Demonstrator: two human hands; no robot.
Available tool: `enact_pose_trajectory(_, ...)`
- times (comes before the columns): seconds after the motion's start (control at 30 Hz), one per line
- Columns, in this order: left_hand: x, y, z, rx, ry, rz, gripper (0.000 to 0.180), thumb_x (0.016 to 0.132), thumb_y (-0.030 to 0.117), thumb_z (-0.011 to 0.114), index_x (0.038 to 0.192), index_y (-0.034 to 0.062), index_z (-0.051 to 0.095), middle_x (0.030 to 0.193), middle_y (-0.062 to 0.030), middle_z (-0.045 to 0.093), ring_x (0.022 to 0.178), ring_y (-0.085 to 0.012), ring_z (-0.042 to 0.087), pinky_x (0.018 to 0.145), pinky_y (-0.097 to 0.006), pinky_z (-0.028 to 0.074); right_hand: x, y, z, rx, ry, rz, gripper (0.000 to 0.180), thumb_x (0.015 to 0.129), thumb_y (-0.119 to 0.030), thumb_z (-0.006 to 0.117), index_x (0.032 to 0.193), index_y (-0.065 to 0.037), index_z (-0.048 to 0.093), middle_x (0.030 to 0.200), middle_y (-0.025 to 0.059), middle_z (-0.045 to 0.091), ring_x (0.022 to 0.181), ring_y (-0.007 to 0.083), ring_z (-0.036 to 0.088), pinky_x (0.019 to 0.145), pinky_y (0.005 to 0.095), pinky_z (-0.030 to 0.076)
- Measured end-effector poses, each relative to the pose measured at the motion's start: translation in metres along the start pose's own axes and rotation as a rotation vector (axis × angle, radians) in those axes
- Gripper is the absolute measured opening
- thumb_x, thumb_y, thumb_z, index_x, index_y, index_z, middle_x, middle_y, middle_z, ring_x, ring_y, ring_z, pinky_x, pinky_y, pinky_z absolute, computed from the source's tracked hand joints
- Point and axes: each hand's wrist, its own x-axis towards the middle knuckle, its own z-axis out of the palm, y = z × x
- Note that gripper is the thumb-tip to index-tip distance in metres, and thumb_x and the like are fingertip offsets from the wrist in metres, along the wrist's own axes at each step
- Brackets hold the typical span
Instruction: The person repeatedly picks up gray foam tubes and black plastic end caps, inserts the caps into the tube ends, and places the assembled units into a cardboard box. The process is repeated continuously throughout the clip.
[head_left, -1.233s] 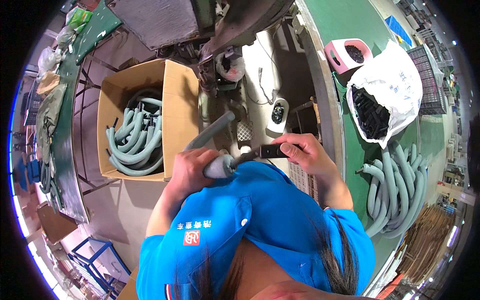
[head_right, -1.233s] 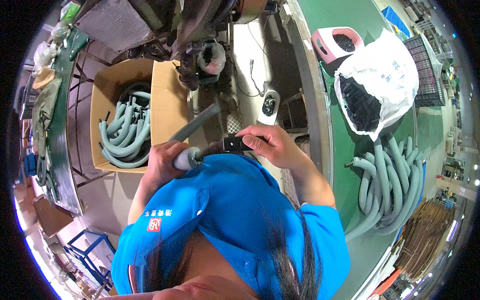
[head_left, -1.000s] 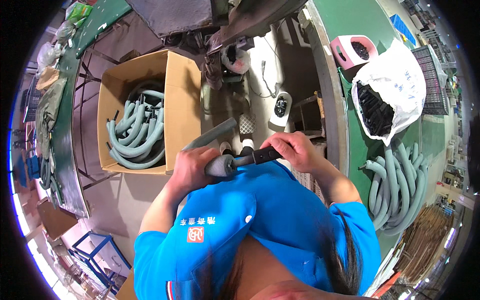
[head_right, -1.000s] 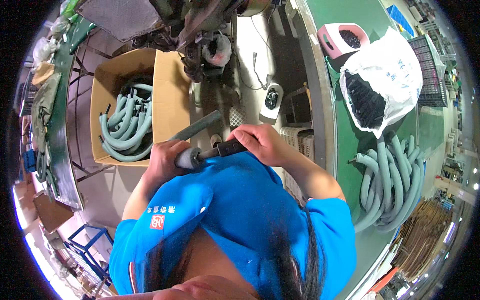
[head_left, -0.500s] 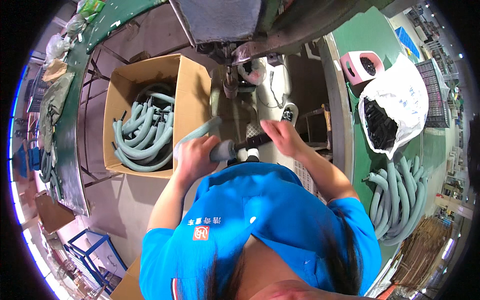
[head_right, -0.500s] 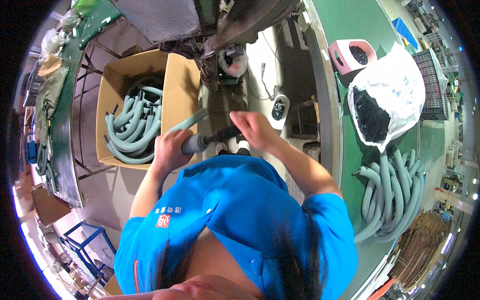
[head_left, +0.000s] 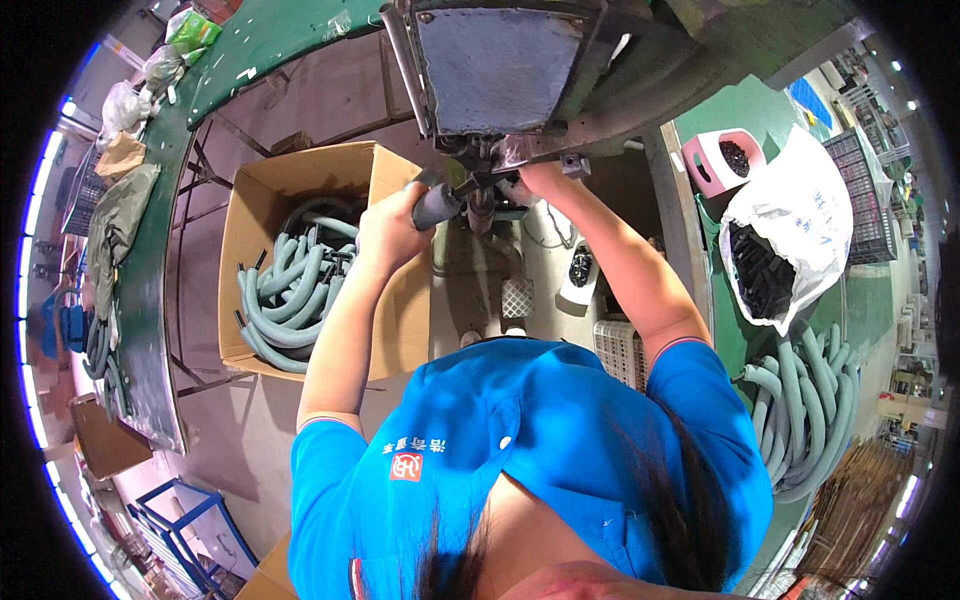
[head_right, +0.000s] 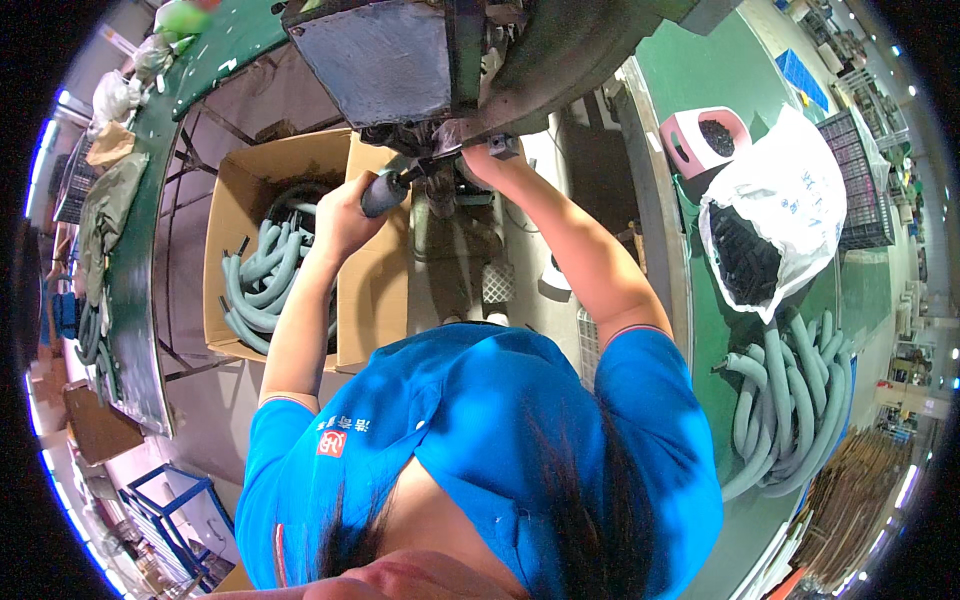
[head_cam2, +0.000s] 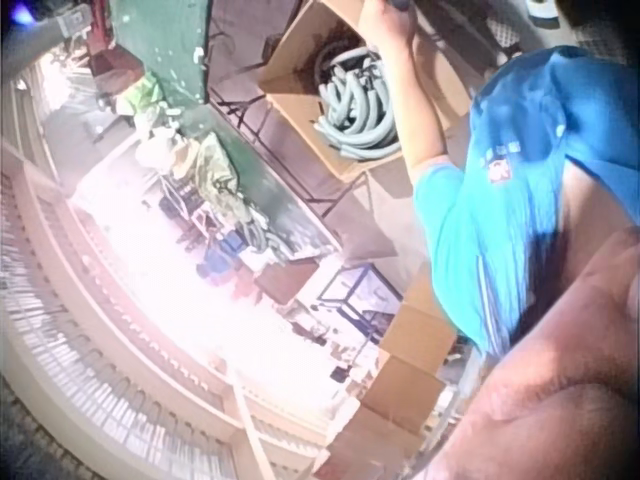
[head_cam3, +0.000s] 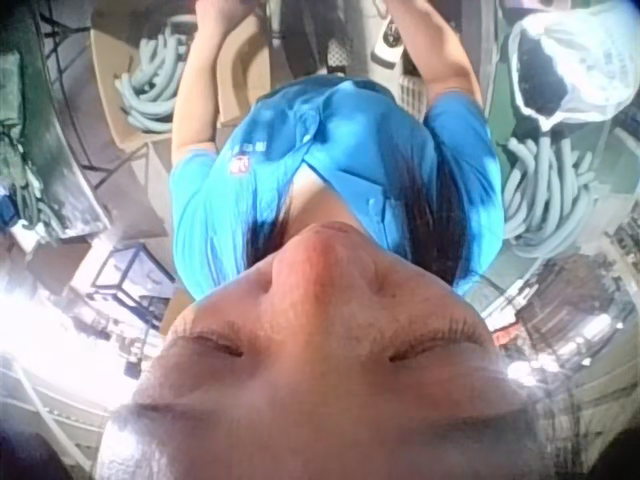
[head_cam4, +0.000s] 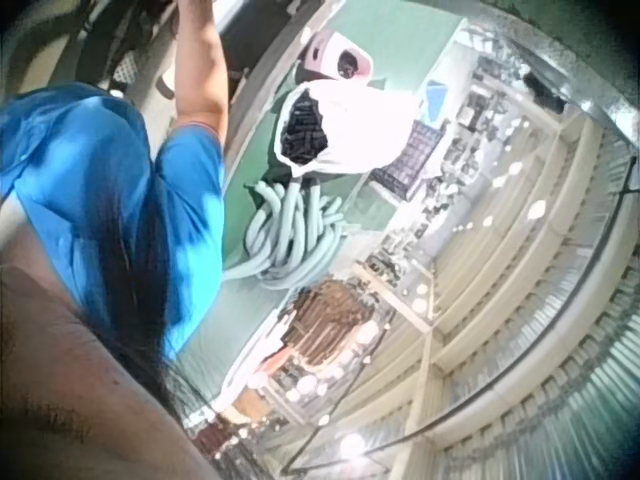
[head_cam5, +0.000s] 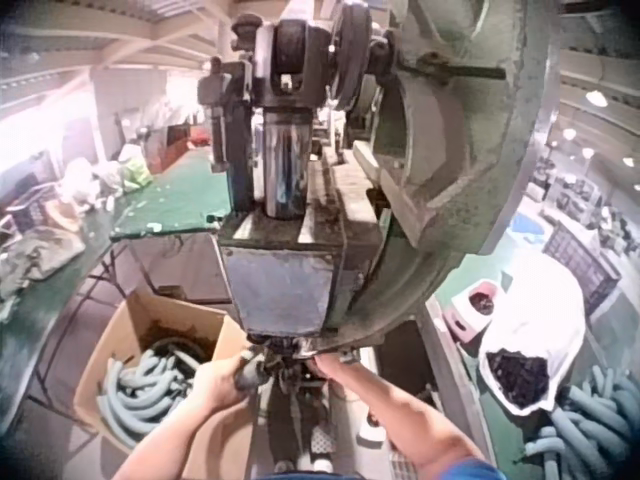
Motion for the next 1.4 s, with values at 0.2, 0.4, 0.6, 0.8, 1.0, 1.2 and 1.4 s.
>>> enact_pose_trajectory(0.2,0.006,-0.011,-0.005,0.079,-0.248,-0.112,0.035,0.066,0.019,0.067,0.099,0.0120,0.058,0.081,-0.0164,0.064,0.081,-0.0356,0.062,0.070,-0.043,0.050,-0.007,-0.028,-0.014,0.306,0.020,0.238,0.031,0.095,-0.026,0.040,0.107,-0.001,0.053,0.104,0.0212,0.057,0.099,0.0336,0.054,0.085,0.0451,0.041)
enact_pose_trajectory(0.4,-0.006,-0.017,0.014,0.001,-0.380,-0.231,0.044,0.063,0.023,0.070,0.104,0.0112,0.060,0.088,-0.0173,0.066,0.087,-0.0361,0.062,0.077,-0.043,0.050,-0.001,-0.063,-0.037,0.509,0.192,0.367,0.032,0.096,-0.027,0.039,0.104,0.000,0.053,0.104,0.0208,0.057,0.099,0.0341,0.054,0.086,0.0444,0.041)
enact_pose_trajectory(0.6,0.018,-0.017,0.001,0.099,-0.537,-0.181,0.037,0.063,0.025,0.067,0.097,0.0099,0.063,0.089,-0.0171,0.066,0.089,-0.0347,0.063,0.079,-0.043,0.050,-0.009,-0.040,-0.028,0.539,-0.187,0.564,0.038,0.093,-0.028,0.035,0.116,-0.001,0.049,0.117,0.0275,0.053,0.112,0.0424,0.049,0.091,0.0457,0.042)
enact_pose_trajectory(0.8,0.023,-0.015,-0.010,0.071,-0.549,-0.133,0.037,0.064,0.025,0.067,0.097,0.0085,0.063,0.091,-0.0176,0.066,0.091,-0.0355,0.062,0.080,-0.042,0.049,-0.010,-0.006,0.040,0.576,-0.077,0.686,0.032,0.096,-0.035,0.038,0.099,-0.007,0.051,0.065,0.0043,0.048,0.060,0.0144,0.049,0.054,0.0334,0.039)
enact_pose_trajectory(1.0,0.026,-0.016,-0.004,0.115,-0.574,-0.178,0.035,0.064,0.029,0.065,0.094,0.0102,0.063,0.090,-0.0165,0.067,0.090,-0.0344,0.063,0.079,-0.043,0.049,-0.021,-0.008,0.030,0.579,-0.183,0.668,0.039,0.095,-0.037,0.033,0.119,-0.007,0.038,0.100,0.0165,0.047,0.090,0.0306,0.047,0.079,0.0405,0.038)
enact_pose_trajectory(1.2,0.025,-0.018,-0.001,0.132,-0.580,-0.168,0.033,0.065,0.029,0.063,0.092,0.0108,0.066,0.088,-0.0165,0.067,0.088,-0.0349,0.063,0.078,-0.043,0.050,-0.016,-0.020,-0.003,0.473,-0.306,0.396,0.038,0.093,-0.021,0.032,0.127,-0.004,0.039,0.126,0.0225,0.045,0.109,0.0378,0.049,0.095,0.0452,0.040)
enact_pose_trajectory(1.4,0.036,-0.009,-0.027,0.108,-0.530,-0.086,0.039,0.062,0.031,0.069,0.095,0.0094,0.064,0.088,-0.0192,0.065,0.086,-0.0358,0.063,0.074,-0.044,0.051,-0.022,-0.010,-0.012,0.719,-0.290,0.599,0.020,0.094,-0.023,0.045,0.097,-0.005,0.055,0.078,0.0072,0.053,0.070,0.0148,0.051,0.061,0.0307,0.044)
